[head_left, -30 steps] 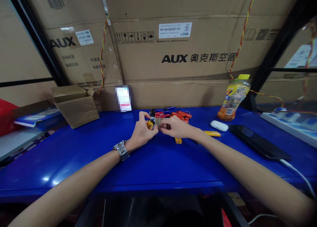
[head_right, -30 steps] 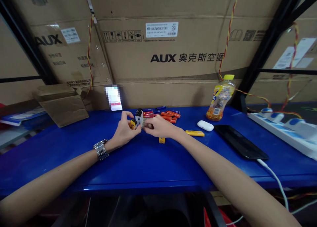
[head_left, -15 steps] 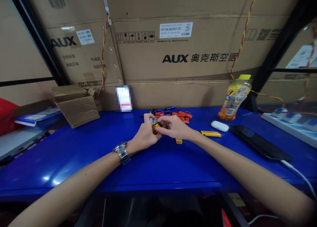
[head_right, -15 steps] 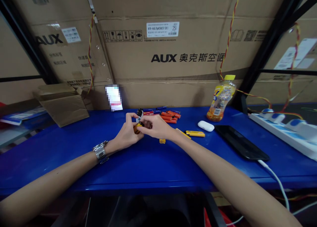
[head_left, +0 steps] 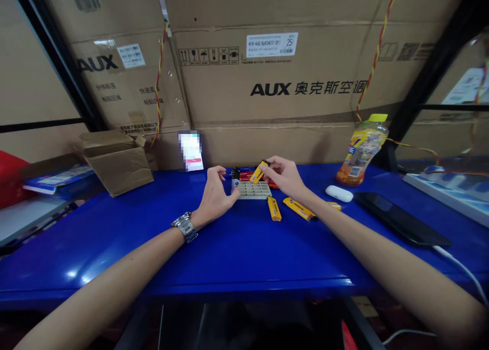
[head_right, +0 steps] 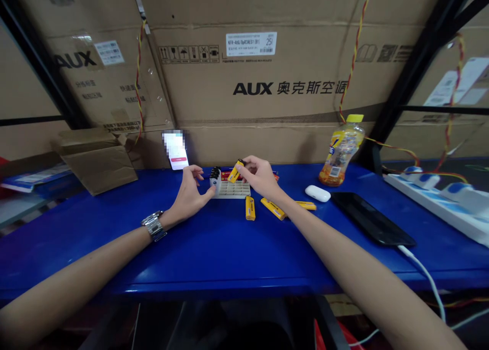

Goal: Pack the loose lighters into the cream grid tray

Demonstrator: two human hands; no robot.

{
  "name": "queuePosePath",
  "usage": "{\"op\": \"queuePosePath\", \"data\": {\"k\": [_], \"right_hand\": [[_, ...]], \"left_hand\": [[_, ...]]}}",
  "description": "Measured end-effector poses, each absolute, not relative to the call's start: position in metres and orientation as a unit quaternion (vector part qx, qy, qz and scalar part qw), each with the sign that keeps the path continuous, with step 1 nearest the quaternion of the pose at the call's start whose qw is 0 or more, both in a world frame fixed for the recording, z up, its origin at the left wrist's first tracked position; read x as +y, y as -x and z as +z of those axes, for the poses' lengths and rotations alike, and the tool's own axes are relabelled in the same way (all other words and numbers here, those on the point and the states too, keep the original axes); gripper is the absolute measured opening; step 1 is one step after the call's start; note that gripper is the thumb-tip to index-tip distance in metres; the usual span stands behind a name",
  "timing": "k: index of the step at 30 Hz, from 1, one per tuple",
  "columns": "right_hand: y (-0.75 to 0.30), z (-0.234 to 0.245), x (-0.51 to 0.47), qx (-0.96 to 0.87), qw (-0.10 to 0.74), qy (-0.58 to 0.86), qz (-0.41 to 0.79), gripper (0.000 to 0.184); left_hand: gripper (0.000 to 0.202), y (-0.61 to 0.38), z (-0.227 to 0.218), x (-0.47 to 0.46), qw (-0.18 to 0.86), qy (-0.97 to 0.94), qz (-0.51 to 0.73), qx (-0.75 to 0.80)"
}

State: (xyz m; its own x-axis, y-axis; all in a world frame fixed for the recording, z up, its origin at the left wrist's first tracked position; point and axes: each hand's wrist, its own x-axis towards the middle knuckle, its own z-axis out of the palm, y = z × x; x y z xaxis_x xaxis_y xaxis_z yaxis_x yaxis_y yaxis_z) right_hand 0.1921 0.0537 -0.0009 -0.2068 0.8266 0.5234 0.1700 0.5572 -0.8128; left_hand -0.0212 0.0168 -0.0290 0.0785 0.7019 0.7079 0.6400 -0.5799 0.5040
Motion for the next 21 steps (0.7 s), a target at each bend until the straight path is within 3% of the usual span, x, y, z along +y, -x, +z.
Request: {"op": "queuePosePath", "data": {"k": [6,21], "right_hand": [[-0.198,-0.012,0.064,-0.742,0.484,0.366,0.285,0.03],[-0.192,-0.024,0.07,-0.822,0.391,0.368,0.188,0.018]], "left_hand": [[0.053,0.031,-0.035,0.031,0.194,-0.779,0.368,0.469],[0.065,0.025,-0.029,0.018,0.191,-0.825,0.322,0.423]]}}
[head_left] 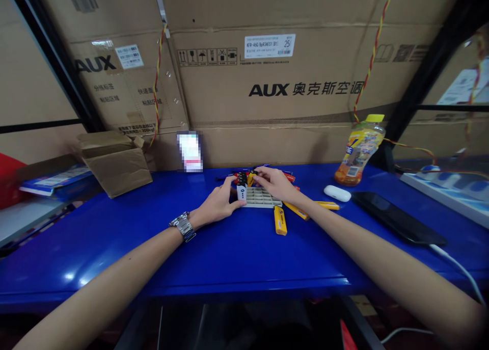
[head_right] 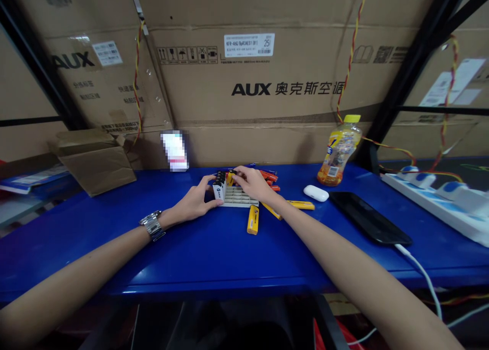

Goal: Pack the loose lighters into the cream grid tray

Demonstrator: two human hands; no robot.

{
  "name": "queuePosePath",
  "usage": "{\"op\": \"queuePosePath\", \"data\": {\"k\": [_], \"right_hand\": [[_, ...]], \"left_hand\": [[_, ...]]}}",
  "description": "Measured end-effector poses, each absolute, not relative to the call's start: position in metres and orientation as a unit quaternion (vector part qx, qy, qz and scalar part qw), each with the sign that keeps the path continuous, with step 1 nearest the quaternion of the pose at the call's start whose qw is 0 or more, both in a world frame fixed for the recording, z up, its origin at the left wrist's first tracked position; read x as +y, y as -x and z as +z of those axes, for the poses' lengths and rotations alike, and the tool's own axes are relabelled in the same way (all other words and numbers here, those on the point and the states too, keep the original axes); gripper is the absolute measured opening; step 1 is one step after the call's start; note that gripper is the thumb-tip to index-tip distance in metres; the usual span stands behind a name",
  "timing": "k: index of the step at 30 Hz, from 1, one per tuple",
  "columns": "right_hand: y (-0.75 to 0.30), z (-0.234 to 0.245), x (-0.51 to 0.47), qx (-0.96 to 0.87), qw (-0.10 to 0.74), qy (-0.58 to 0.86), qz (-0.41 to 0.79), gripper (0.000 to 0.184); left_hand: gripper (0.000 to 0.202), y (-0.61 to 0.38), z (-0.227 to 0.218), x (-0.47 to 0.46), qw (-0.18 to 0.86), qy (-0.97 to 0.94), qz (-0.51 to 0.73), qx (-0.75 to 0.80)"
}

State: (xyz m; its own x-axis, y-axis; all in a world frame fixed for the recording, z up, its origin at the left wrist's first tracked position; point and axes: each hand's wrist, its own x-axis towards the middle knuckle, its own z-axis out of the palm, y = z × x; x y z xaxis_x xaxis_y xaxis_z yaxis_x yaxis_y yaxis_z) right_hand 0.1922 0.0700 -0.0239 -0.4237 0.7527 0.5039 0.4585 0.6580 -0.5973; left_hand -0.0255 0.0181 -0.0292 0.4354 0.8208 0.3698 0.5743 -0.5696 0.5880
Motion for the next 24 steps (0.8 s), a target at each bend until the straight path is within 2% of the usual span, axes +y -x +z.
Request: {"op": "queuePosePath", "data": {"k": [4,8,12,19,24], "right_hand": [[-0.194,-0.018,0.068,-0.853,0.345,0.372,0.126,0.017],[-0.196,-0.01,0.065,-0.846,0.373,0.373,0.077,0.018],[-0.197,-0.009,0.063,-0.84,0.381,0.376,0.091,0.021],[-0.194,-0.017,0.064,-0.862,0.313,0.373,0.137,0.016],[-0.193,-0.019,0.065,-0.879,0.265,0.378,0.12,0.018]], "left_hand": [[0.069,0.021,-0.027,0.013,0.2,-0.827,0.312,0.424],[0.071,0.02,-0.024,0.011,0.196,-0.826,0.298,0.437],[0.072,0.021,-0.023,0.01,0.187,-0.828,0.286,0.444],[0.076,0.02,-0.023,0.01,0.152,-0.838,0.269,0.45],[0.082,0.018,-0.021,0.009,0.118,-0.839,0.25,0.468]]}}
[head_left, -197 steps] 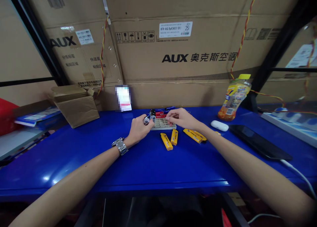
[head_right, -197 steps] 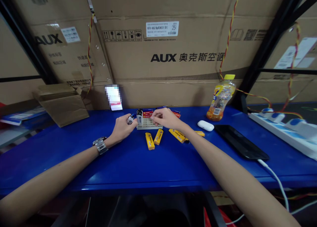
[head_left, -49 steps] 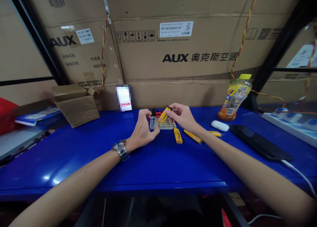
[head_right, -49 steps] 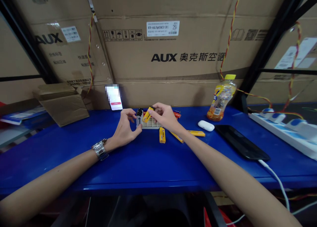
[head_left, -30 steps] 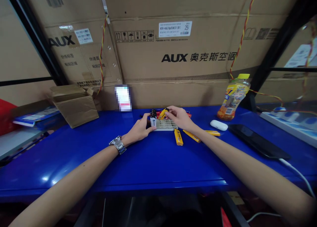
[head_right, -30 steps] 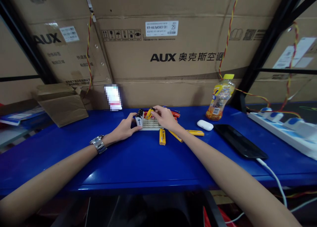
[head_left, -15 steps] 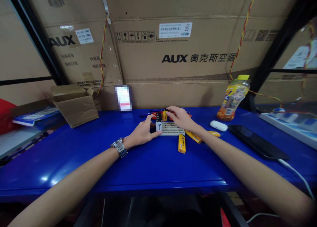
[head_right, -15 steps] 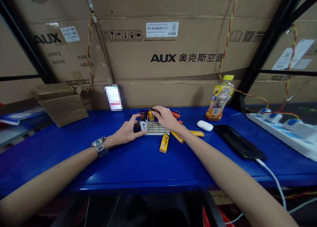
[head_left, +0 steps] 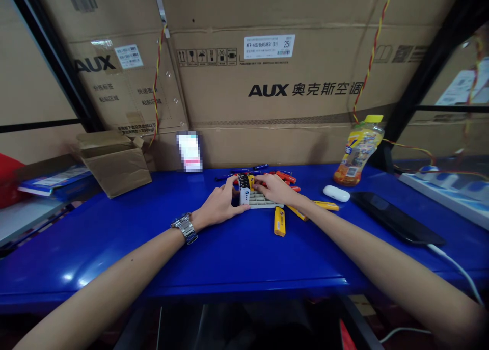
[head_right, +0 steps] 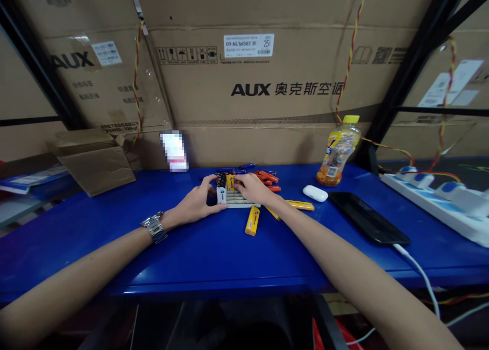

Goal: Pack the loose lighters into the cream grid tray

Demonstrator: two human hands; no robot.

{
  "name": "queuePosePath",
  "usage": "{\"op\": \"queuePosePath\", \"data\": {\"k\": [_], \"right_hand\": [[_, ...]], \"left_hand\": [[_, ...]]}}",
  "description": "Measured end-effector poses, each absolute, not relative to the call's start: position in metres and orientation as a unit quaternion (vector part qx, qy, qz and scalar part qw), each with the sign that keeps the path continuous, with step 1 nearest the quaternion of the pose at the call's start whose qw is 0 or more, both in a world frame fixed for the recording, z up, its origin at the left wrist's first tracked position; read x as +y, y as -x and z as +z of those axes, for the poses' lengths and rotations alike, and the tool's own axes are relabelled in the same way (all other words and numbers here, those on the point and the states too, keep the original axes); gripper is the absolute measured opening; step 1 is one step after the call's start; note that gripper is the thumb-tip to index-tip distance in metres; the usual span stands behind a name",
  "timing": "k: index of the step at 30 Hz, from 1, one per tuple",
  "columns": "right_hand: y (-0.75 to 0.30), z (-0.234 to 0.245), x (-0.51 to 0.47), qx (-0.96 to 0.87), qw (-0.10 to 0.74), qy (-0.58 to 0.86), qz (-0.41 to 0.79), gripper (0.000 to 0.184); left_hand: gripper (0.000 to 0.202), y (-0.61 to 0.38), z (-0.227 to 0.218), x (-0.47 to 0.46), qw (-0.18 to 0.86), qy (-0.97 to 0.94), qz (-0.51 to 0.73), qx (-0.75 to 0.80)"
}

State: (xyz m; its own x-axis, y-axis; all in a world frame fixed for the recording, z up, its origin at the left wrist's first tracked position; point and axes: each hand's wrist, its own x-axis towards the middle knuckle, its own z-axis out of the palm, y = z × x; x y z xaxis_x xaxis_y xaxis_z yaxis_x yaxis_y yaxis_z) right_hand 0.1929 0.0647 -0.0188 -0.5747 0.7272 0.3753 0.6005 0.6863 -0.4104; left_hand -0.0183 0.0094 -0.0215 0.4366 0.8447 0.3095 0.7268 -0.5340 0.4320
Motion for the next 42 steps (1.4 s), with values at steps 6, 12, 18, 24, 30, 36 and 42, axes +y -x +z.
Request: {"op": "queuePosePath", "data": {"k": [6,12,18,24,30,36,42], "right_hand": [[-0.191,-0.021,0.067,-0.894,0.241,0.36,0.117,0.029],[-0.197,0.002,0.054,-0.889,0.238,0.38,0.097,0.027],[-0.223,0.042,0.036,-0.92,-0.013,0.299,0.253,0.025],[-0.228,0.046,0.033,-0.913,-0.111,0.326,0.22,0.037],[-0.222,0.039,0.038,-0.921,-0.047,0.309,0.231,0.024],[-0.219,0.039,0.037,-0.882,0.154,0.323,0.306,0.023],[-0.213,0.032,0.037,-0.865,0.182,0.326,0.336,0.024]], "left_hand": [[0.087,0.019,-0.021,0.011,0.096,-0.817,0.268,0.501],[0.085,0.023,-0.021,0.015,0.109,-0.813,0.272,0.503],[0.085,0.028,-0.023,0.019,0.125,-0.82,0.269,0.489],[0.085,0.028,-0.023,0.019,0.123,-0.821,0.263,0.492],[0.082,0.029,-0.024,0.02,0.114,-0.827,0.262,0.483],[0.081,0.029,-0.025,0.021,0.123,-0.83,0.26,0.478],[0.082,0.027,-0.024,0.016,0.06,-0.82,0.284,0.493]]}}
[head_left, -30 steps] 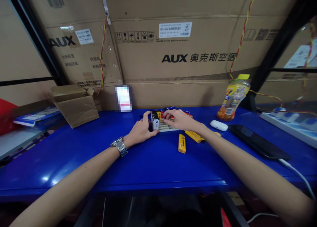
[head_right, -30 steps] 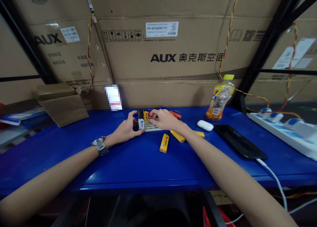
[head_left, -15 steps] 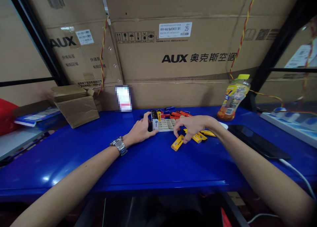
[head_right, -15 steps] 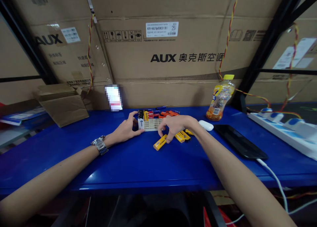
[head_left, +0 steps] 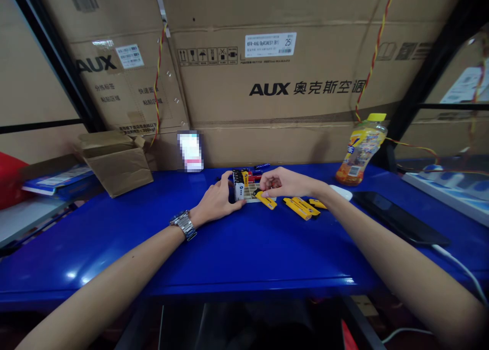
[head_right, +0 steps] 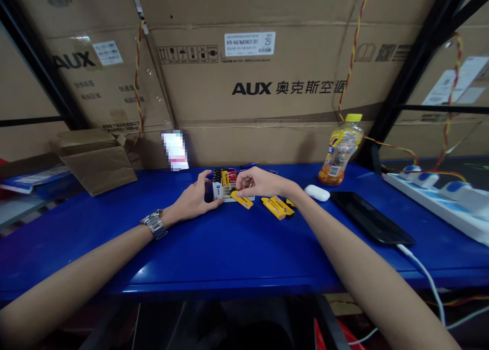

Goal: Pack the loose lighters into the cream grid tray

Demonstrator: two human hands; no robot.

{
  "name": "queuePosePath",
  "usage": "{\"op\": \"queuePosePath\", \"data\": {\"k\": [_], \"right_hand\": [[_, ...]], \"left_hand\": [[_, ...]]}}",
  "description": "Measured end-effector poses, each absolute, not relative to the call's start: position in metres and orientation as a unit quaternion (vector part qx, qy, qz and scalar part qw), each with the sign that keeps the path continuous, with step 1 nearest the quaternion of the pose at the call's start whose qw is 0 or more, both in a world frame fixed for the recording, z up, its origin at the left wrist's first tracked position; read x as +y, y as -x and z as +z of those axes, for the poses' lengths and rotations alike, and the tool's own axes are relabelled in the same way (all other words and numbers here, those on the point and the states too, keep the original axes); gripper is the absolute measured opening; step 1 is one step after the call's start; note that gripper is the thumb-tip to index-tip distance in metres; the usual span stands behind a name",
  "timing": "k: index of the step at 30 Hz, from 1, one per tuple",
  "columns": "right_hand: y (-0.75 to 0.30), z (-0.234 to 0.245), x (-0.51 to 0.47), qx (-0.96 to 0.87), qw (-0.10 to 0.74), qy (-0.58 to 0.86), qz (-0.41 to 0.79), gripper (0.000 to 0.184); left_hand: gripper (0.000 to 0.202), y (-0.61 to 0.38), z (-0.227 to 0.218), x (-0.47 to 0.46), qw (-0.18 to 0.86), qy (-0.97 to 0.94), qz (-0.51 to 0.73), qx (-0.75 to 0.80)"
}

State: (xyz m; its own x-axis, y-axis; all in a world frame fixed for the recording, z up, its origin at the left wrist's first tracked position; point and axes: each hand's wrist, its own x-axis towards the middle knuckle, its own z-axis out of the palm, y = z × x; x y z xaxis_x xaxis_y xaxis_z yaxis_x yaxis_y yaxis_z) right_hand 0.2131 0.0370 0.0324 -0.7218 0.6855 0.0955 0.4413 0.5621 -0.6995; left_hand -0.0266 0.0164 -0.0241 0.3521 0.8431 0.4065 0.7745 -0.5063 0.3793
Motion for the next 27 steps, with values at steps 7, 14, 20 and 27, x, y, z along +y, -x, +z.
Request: {"op": "queuePosePath", "data": {"k": [7,14,20,27], "right_hand": [[-0.203,0.022,0.04,-0.803,0.286,0.301,0.428,0.026],[-0.187,0.017,0.033,-0.748,0.339,0.246,0.515,0.029],[-0.19,0.017,0.035,-0.739,0.377,0.271,0.488,0.026],[-0.201,0.009,0.05,-0.751,0.358,0.331,0.445,0.022]], "left_hand": [[0.033,0.016,-0.022,0.003,0.022,-0.803,0.43,0.412],[0.021,0.005,-0.021,-0.001,0.05,-0.848,0.38,0.366],[0.009,0.006,-0.016,-0.004,0.187,-0.799,0.402,0.405],[0.03,0.005,-0.013,-0.011,0.233,-0.75,0.458,0.416]]}}
